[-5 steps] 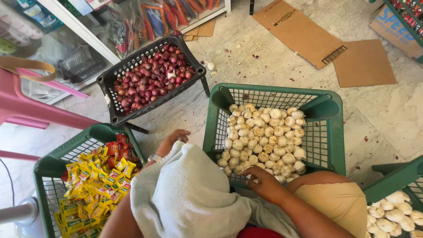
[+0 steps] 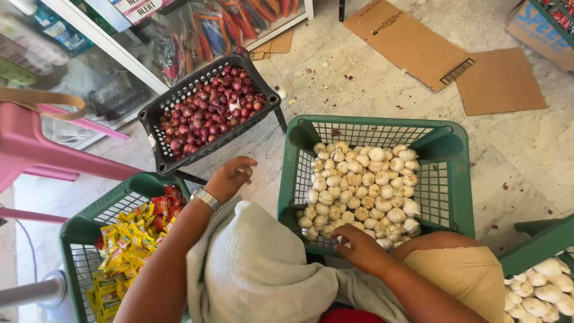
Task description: Sorting and cleaning garlic bulbs from one crate to another, checking for quality.
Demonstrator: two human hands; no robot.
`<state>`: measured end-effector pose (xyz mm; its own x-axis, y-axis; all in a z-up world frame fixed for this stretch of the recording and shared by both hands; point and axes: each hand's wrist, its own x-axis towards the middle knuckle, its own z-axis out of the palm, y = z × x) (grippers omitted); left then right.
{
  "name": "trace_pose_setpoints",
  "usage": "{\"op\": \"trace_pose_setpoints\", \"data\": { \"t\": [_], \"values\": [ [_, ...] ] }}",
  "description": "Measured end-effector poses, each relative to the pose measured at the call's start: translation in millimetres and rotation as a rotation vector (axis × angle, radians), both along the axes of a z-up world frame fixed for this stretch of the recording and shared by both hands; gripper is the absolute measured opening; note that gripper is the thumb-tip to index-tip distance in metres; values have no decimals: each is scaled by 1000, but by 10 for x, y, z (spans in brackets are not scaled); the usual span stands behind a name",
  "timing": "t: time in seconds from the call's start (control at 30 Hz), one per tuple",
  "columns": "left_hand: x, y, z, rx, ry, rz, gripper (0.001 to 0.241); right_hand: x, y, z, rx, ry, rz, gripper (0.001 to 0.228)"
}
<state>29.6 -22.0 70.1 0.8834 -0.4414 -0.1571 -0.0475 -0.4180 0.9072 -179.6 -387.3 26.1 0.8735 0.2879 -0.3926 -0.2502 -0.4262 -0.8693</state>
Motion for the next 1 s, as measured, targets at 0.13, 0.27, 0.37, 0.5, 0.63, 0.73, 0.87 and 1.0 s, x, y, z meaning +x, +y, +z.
{"op": "trace_pose_setpoints", "data": {
  "t": [0.13,0.27,0.37,0.5,0.63,0.73,0.87,1.0],
  "values": [
    [-11,-279,53,142,-77,-71,34,39,-10,46,-89,-60,73,26],
    [-158,-490,-384,102,-69,-318,33,10,-17,64,-123,20,93,29],
    [-312,-571,-506,71,58,-302,31,-25,-15,140,-250,61,168,33],
    [-340,-524,-951,-16,-154,-244,35,180,9,-100,-410,157,384,46],
    [-383,-524,-1241,-91,-251,-276,29,523,251,153,-620,152,472,64],
    [-463,-558,-948,-70,-143,-253,34,734,295,-278,-690,121,371,87],
    [-421,-393,-1106,-55,-31,-243,36,841,201,-769,-703,121,337,94],
    [-384,-202,-1284,35,-123,-339,35,682,124,-1040,-667,154,320,96]
  ]
}}
